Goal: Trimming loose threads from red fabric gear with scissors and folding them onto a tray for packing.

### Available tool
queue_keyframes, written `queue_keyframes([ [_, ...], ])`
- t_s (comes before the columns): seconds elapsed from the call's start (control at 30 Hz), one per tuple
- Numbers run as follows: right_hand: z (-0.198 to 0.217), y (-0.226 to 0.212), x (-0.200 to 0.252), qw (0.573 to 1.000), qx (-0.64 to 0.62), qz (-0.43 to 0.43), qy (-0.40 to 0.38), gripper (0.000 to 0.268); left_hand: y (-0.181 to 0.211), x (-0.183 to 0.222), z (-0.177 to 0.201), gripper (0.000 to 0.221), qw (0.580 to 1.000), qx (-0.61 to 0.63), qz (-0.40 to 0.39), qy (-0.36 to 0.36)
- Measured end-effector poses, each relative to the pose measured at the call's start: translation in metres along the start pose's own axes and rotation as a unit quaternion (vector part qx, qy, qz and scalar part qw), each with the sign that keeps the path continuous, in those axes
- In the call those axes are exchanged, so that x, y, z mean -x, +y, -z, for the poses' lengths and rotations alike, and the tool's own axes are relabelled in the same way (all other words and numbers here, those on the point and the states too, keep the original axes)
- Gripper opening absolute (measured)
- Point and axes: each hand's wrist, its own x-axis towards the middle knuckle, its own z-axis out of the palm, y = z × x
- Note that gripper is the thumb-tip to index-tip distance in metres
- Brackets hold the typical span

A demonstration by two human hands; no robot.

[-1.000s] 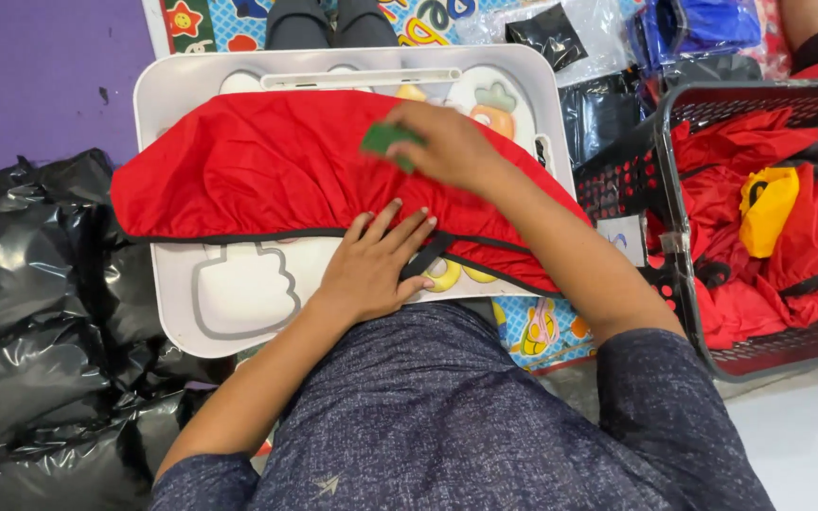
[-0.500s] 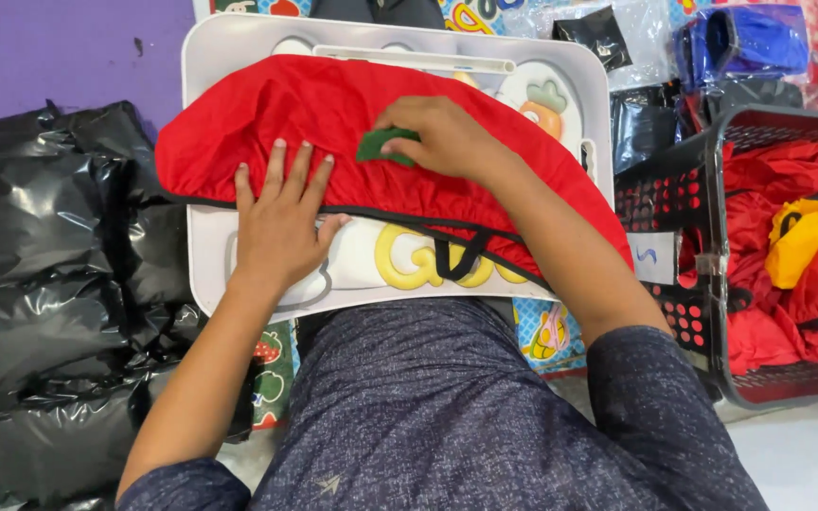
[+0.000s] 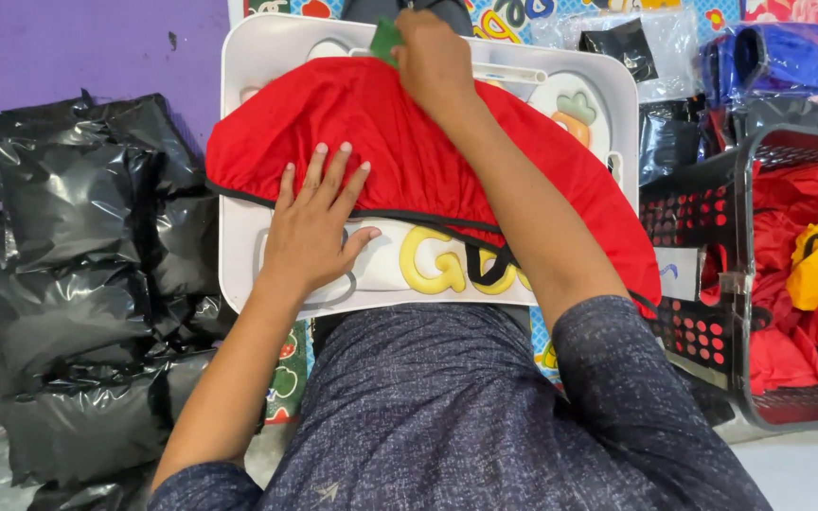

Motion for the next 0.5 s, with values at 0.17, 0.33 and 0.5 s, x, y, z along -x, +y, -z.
queue_keyframes([
  [0.17,0.058,-0.072,0.0,0.952,-0.239,0.182,0.057,0.022,-0.002,-0.004,-0.007,0.07,0.992,-0.006,0.084,0.098],
  [0.33,-0.006,-0.074,-0.04,0.984,-0.132,0.116,-0.016,0.013,-0.002,-0.006,-0.014,0.077,0.993,-0.048,0.1,0.042],
  [0.5,0.018,-0.124,-0.046,0.975,-0.175,0.092,0.096,0.025,-0.006,-0.006,-0.018,0.077,0.994,-0.04,0.088,0.039],
])
